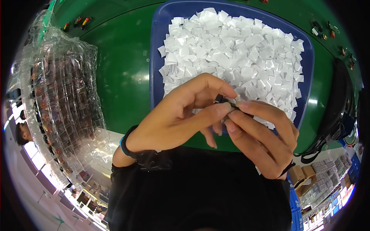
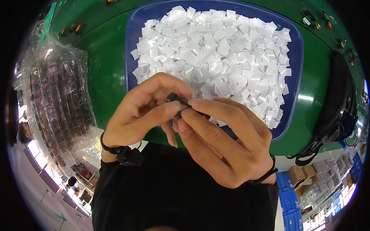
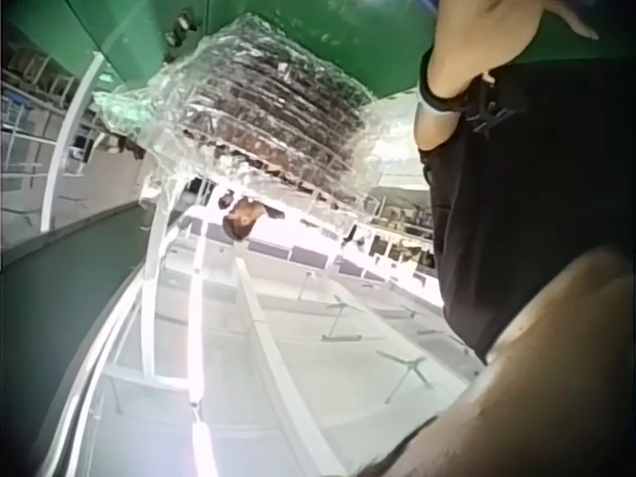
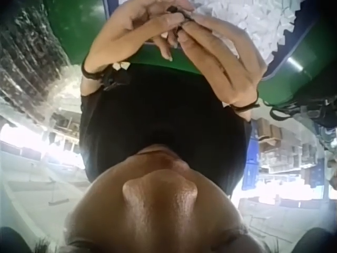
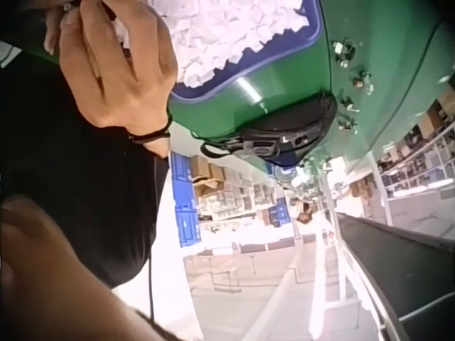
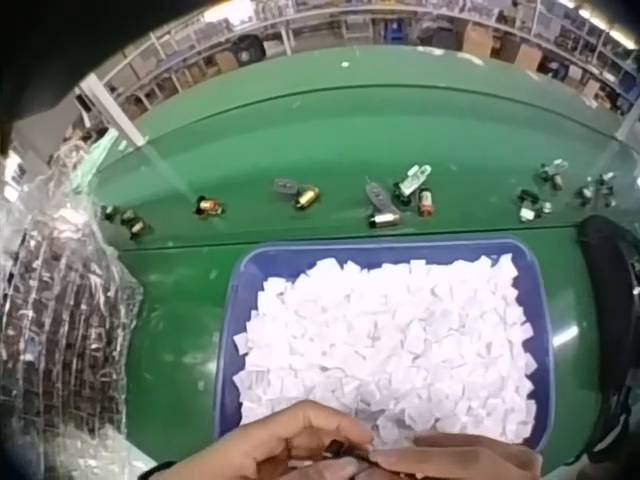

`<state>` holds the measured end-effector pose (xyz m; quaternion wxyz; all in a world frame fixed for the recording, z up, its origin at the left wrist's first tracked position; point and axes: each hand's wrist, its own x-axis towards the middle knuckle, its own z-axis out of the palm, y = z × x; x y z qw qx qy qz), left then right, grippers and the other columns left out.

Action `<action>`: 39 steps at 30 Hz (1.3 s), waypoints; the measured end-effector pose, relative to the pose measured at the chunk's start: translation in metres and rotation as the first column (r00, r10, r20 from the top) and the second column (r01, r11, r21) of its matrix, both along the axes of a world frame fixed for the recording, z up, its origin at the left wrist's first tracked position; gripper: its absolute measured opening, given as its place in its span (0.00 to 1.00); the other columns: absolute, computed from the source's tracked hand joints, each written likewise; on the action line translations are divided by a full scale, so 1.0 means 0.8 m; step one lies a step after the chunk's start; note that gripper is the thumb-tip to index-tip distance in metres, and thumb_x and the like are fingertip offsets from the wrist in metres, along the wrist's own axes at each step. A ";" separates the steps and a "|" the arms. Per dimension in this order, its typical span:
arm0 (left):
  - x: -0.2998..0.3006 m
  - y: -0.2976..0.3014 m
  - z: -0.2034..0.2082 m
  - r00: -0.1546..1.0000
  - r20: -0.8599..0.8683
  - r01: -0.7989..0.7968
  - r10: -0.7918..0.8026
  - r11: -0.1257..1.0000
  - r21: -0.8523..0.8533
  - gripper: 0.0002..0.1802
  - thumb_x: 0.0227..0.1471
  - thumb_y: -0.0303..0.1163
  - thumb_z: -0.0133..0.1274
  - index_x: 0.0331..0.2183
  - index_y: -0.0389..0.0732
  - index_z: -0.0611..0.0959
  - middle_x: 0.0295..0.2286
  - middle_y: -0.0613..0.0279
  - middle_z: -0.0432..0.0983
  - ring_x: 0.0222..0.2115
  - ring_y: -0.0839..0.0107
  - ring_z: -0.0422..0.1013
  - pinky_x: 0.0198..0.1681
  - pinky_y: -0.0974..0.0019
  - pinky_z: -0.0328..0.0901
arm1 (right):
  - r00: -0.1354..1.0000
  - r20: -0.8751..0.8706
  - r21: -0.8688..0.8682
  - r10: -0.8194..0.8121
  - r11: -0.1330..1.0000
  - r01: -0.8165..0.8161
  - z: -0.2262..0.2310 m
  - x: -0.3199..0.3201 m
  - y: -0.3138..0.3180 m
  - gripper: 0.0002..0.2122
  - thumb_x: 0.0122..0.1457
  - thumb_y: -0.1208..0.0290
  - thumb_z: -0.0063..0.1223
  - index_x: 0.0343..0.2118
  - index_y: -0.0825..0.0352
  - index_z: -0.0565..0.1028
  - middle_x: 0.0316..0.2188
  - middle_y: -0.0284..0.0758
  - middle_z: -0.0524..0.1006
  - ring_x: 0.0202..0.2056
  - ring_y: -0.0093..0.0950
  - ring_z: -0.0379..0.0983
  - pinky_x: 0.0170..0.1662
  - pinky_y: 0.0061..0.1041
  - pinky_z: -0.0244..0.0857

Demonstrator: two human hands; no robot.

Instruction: The person picks up a circuit board and a battery, wraps a white adhesive strip around them by hand, and places the assembly on the table. After repeating this process for several units, the person places the finished assemblies into a plastic tray.

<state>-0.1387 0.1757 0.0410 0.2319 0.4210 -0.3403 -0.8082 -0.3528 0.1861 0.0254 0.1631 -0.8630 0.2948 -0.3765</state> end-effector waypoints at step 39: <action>0.005 0.030 -0.010 0.947 0.036 -0.288 0.319 0.894 -0.343 0.20 0.55 0.23 0.59 0.48 0.27 0.74 0.44 0.39 0.77 0.36 0.60 0.79 0.36 0.65 0.77 | 0.906 0.294 0.663 -0.305 0.748 0.037 -0.009 0.033 0.017 0.08 0.54 0.76 0.65 0.34 0.73 0.78 0.23 0.36 0.78 0.18 0.22 0.71 0.22 0.17 0.61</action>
